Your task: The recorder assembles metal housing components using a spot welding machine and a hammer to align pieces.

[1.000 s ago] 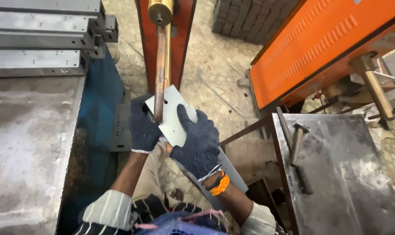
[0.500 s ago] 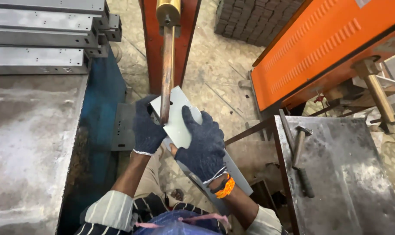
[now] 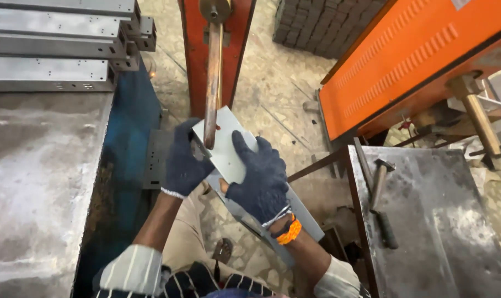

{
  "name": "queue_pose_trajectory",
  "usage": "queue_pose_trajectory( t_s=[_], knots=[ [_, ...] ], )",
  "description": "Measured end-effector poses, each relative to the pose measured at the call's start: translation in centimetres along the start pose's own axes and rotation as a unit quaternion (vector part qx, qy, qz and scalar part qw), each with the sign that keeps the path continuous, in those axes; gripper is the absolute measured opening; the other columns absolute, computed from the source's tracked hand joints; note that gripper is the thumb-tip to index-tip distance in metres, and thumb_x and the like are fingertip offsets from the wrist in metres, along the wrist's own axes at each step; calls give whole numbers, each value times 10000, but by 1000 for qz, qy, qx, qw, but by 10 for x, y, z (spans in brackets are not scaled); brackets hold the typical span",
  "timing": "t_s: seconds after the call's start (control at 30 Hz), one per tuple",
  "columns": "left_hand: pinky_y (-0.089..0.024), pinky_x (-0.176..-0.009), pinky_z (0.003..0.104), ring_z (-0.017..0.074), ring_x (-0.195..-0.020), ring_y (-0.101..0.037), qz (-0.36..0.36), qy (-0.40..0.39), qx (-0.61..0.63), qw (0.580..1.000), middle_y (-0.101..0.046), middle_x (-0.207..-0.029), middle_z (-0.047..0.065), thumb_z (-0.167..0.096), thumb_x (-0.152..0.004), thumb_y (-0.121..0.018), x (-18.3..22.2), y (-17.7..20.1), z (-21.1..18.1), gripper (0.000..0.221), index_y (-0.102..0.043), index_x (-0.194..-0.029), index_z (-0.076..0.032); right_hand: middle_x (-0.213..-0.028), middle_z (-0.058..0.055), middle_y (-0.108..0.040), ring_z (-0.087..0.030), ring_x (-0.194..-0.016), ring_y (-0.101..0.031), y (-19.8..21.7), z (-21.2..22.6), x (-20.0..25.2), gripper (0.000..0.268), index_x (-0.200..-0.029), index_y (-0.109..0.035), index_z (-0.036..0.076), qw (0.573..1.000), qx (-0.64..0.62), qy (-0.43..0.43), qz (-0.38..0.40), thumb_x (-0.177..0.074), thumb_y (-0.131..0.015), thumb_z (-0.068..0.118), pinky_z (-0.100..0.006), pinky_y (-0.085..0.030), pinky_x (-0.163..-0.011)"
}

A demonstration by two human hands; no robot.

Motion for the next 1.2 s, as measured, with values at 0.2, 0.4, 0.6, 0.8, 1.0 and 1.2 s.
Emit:
queue_pose_trajectory(
  t_s=[0.2,0.4,0.6,0.8,1.0,1.2],
  knots=[
    [-514,-1008,400,297,-1187,-634,-41,30,-101,994,-617,-1274,149,-196,-678,-941,21,-10,-19,838,-510,-1382,-49,-1351,-324,-564,-475,-1123,-599,15,-16,2,947,-1448,-581,168,998,-26,29,51,-583,-866,431,-520,-477,-977],
    [-515,-998,401,305,-1168,-641,-108,72,-119,984,-626,-1252,144,-211,-661,-941,36,-26,-28,848,-532,-1388,-58,-1397,-303,-547,-464,-1182,-587,17,-37,2,919,-1435,-578,179,994,-27,91,58,-623,-879,485,-518,-470,-1004],
    [-489,-1027,411,346,-1207,-615,-160,81,-128,975,-597,-1278,167,-213,-682,-954,60,-45,-15,873,-508,-1409,-30,-1430,-298,-512,-461,-1223,-576,18,-55,-13,906,-1469,-560,198,979,-20,172,109,-670,-876,483,-509,-470,-1010],
    [-499,-1029,405,341,-1233,-614,-184,101,-132,969,-595,-1304,168,-228,-648,-936,58,-48,-18,897,-509,-1413,-41,-1438,-278,-522,-443,-1203,-572,24,-50,-15,916,-1462,-565,242,978,-3,174,115,-620,-866,436,-500,-467,-1010],
    [-516,-1007,395,322,-1216,-640,-190,94,-129,969,-614,-1302,146,-330,-681,-949,60,-49,-11,883,-517,-1403,-61,-1424,-298,-510,-461,-1193,-564,21,-53,-17,918,-1464,-568,234,975,-3,193,109,-625,-863,465,-516,-459,-1011],
    [-535,-928,395,316,-1103,-676,-170,165,-171,956,-663,-1185,128,-423,-631,-942,58,-48,3,868,-544,-1319,-75,-1415,-295,-519,-461,-1186,-579,16,-53,-19,890,-1456,-563,222,977,16,177,118,-651,-850,468,-521,-473,-985]
  ],
)
Point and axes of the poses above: each hand's wrist, its own x-axis away from the middle knuckle, its own y-axis out of the back of the hand, z = x × y, the point moved 5 cm from there along -x, towards the middle knuckle
